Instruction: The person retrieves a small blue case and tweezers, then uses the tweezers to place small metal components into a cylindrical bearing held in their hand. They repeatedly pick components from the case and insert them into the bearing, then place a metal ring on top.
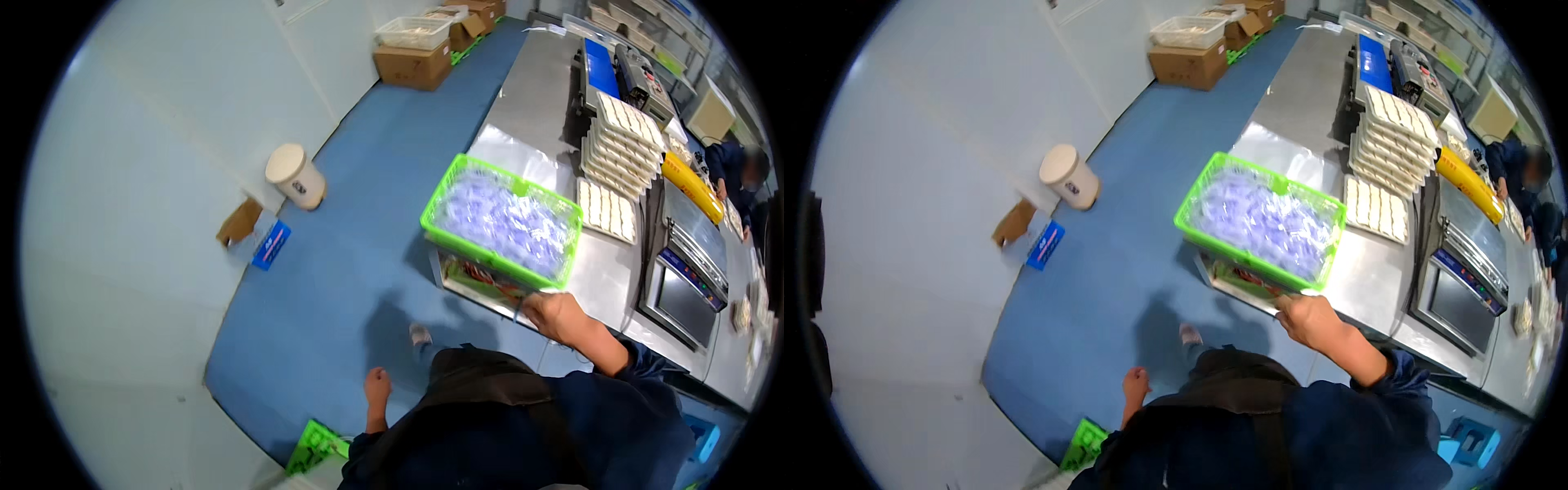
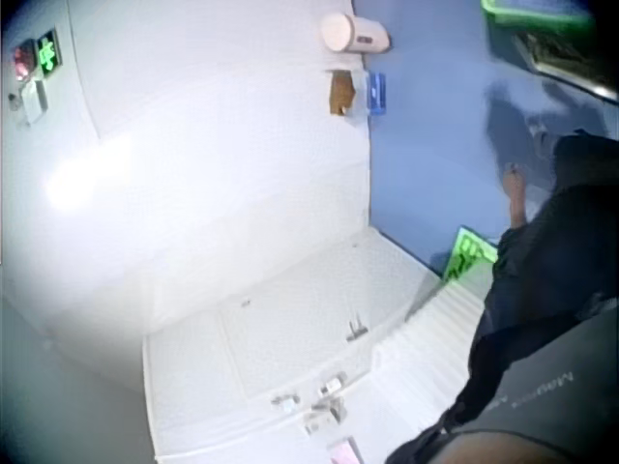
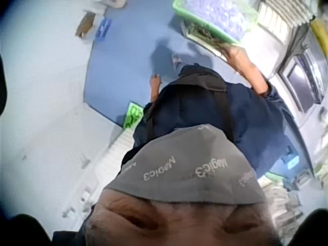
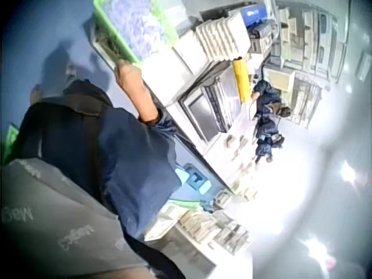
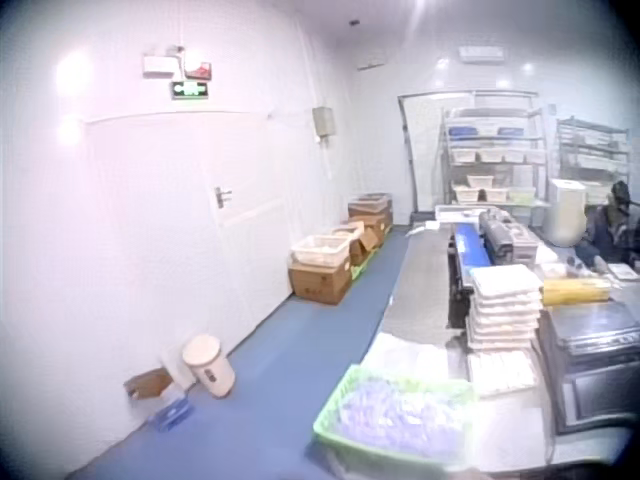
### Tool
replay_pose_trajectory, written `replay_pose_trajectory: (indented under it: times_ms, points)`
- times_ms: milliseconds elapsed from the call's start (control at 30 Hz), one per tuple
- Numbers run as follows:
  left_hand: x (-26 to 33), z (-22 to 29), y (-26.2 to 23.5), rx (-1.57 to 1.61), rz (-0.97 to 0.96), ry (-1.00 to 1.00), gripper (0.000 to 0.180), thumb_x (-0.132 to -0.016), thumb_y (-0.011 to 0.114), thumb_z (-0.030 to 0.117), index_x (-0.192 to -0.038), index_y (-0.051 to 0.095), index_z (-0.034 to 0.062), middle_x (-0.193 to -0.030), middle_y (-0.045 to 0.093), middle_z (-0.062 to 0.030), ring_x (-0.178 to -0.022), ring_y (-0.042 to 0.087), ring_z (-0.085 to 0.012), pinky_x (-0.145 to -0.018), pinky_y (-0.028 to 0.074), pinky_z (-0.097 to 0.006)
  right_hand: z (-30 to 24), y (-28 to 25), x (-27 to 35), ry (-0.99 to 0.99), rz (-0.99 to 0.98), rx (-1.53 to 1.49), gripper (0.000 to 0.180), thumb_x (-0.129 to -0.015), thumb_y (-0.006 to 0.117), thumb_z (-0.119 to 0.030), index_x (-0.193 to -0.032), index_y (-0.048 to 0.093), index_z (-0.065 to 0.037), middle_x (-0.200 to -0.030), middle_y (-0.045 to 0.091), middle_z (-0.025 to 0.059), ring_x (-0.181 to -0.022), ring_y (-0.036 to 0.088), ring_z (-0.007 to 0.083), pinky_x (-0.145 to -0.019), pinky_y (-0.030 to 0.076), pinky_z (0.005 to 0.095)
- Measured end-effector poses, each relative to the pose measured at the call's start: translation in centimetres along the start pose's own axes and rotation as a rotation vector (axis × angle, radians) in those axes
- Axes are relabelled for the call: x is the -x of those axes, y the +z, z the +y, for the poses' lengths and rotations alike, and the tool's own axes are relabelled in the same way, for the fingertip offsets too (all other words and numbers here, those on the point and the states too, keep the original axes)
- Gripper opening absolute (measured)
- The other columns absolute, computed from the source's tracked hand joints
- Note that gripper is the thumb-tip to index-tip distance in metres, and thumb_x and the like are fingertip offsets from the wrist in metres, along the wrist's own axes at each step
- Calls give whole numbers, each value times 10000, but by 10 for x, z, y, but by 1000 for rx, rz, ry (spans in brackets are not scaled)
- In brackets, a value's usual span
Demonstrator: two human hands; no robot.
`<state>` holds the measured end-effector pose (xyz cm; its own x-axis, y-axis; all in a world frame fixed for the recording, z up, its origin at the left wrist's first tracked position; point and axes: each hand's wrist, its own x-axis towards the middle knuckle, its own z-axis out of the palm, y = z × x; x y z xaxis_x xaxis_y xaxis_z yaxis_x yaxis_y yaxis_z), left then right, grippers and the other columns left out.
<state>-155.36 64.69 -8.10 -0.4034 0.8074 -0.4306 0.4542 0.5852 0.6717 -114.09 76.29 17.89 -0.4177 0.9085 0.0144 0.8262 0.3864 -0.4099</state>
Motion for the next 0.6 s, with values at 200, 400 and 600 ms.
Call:
replay_pose_trajectory:
  times_ms: [200, 400, 600]
  points:
    - [-152, -61, -142, -759, -210, 225, 183, -752, 617, 189, -821, 616, 19, -746, 631, -142, -709, 613, -299, -676, 488, -404, -1, 23, -192, -43, 69, 74, 117, -771, 567, -137, -840, 577, -44, -700, 613, 140, -609, 616, 319, -507, 473, 433]
    - [-339, 29, -167, -677, -243, 57, 179, -720, 626, 198, -788, 622, 32, -717, 614, -135, -679, 601, -305, -704, 486, -409, -7, -5, -332, 42, -94, 87, 196, -791, 589, -203, -903, 567, -43, -690, 620, 158, -646, 635, 327, -527, 490, 434]
    - [-561, 117, -235, -883, -292, 284, 175, -687, 635, 206, -756, 628, 45, -688, 597, -128, -650, 589, -312, -733, 484, -414, 67, -16, -427, 1051, 213, -72, 693, -801, 612, -460, -1296, 388, -31, -833, 652, 233, -790, 644, 364, -747, 497, 444]
